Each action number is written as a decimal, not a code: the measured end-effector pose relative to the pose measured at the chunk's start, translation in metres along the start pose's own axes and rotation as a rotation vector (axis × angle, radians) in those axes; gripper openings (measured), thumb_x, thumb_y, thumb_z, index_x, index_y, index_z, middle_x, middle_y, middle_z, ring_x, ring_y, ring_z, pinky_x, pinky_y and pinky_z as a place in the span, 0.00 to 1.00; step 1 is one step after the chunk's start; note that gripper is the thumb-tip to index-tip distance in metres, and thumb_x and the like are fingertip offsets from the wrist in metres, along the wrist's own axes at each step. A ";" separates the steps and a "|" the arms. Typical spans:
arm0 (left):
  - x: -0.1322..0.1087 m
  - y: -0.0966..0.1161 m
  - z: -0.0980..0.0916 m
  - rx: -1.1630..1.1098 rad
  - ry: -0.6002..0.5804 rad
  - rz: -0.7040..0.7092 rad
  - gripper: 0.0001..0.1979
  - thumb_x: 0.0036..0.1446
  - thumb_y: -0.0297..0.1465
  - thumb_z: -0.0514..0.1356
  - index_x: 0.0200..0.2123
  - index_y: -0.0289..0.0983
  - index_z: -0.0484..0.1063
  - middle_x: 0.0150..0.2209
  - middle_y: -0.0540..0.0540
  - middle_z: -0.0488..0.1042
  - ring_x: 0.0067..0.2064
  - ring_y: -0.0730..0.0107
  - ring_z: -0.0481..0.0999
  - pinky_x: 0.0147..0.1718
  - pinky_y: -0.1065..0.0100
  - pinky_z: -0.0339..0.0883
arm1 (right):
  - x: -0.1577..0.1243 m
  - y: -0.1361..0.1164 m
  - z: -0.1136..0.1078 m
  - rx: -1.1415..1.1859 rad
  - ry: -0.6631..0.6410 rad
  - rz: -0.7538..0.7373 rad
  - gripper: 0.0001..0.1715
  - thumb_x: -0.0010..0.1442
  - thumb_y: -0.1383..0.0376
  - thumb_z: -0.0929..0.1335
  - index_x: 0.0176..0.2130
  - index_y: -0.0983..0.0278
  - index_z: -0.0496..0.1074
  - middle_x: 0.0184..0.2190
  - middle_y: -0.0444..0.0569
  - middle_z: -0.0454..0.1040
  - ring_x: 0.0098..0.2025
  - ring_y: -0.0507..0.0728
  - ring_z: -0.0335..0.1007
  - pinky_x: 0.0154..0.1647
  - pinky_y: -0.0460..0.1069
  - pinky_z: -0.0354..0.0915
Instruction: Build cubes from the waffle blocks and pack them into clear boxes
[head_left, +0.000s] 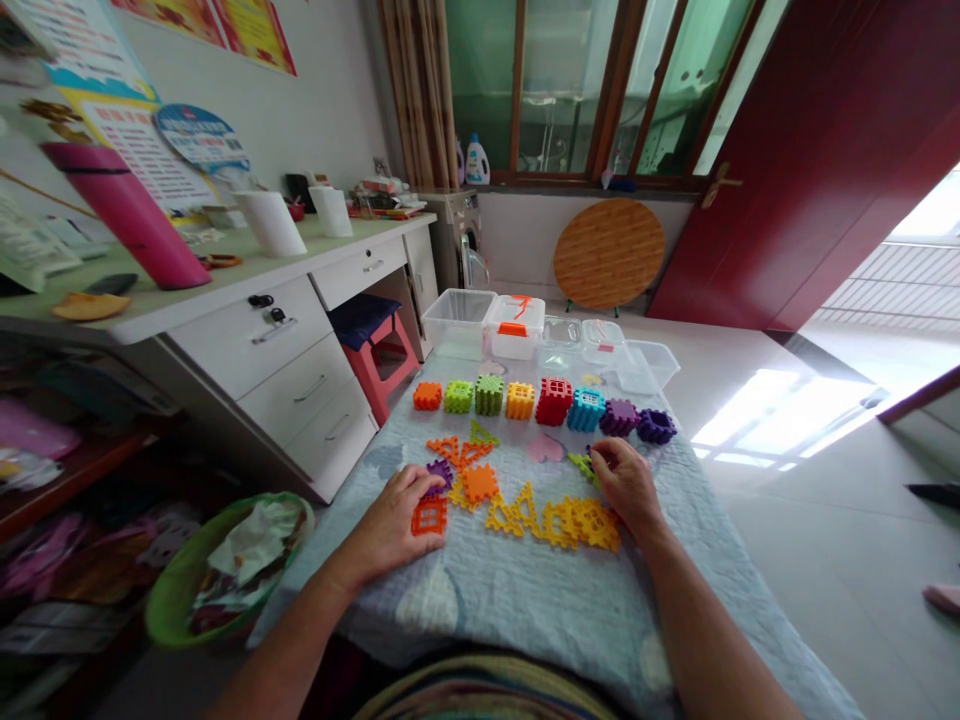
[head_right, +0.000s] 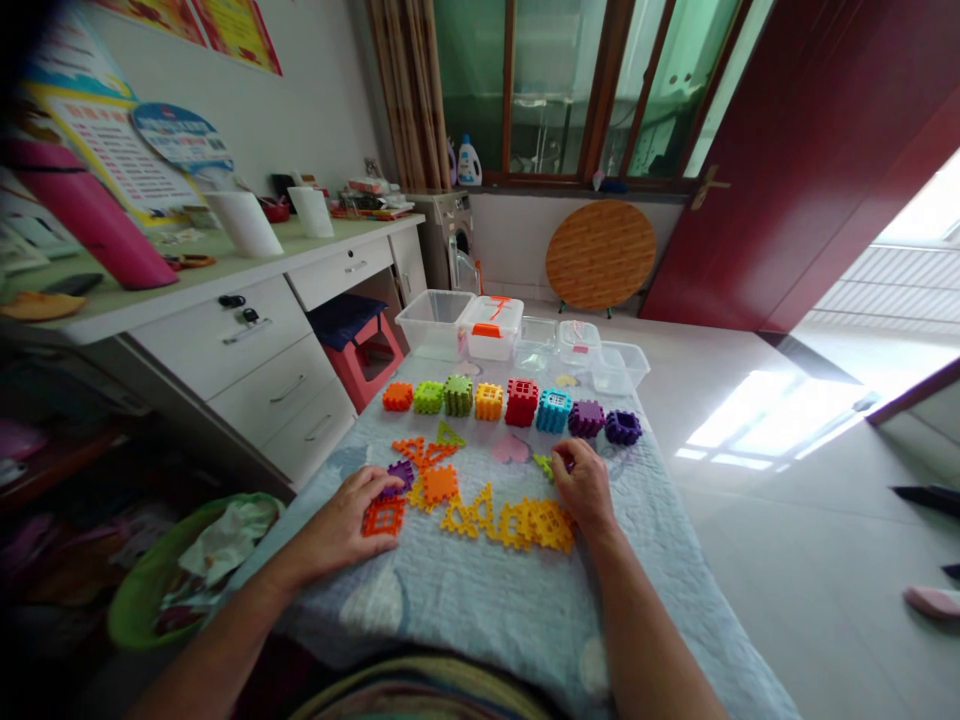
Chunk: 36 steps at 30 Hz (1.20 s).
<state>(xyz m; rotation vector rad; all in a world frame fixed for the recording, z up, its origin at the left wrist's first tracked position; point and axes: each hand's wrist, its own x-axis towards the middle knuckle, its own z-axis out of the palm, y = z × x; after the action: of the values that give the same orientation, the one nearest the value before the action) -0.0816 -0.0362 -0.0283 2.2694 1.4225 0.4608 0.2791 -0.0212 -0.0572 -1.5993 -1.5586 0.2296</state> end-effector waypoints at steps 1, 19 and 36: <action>0.000 0.001 0.000 -0.005 0.004 0.006 0.28 0.42 0.31 0.67 0.50 0.39 0.70 0.49 0.43 0.70 0.53 0.57 0.69 0.56 0.57 0.62 | 0.000 0.000 0.000 0.001 0.001 0.001 0.11 0.56 0.60 0.64 0.28 0.63 0.71 0.26 0.48 0.73 0.27 0.54 0.66 0.32 0.49 0.63; 0.038 0.031 0.001 -0.151 0.107 0.063 0.13 0.61 0.31 0.51 0.44 0.39 0.72 0.42 0.45 0.77 0.45 0.64 0.75 0.47 0.64 0.67 | 0.000 0.000 0.002 -0.019 -0.009 -0.018 0.09 0.56 0.62 0.64 0.29 0.63 0.71 0.26 0.46 0.72 0.26 0.53 0.65 0.31 0.48 0.62; 0.062 0.029 0.030 0.129 -0.011 0.146 0.27 0.48 0.41 0.65 0.52 0.38 0.71 0.52 0.40 0.70 0.55 0.50 0.64 0.58 0.51 0.53 | -0.001 0.004 0.003 -0.011 -0.017 -0.002 0.09 0.56 0.62 0.64 0.29 0.62 0.71 0.26 0.46 0.72 0.27 0.54 0.66 0.32 0.48 0.62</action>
<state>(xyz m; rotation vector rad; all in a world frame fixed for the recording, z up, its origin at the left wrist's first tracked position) -0.0190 0.0031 -0.0355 2.4866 1.3215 0.4116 0.2798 -0.0206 -0.0619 -1.6074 -1.5773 0.2348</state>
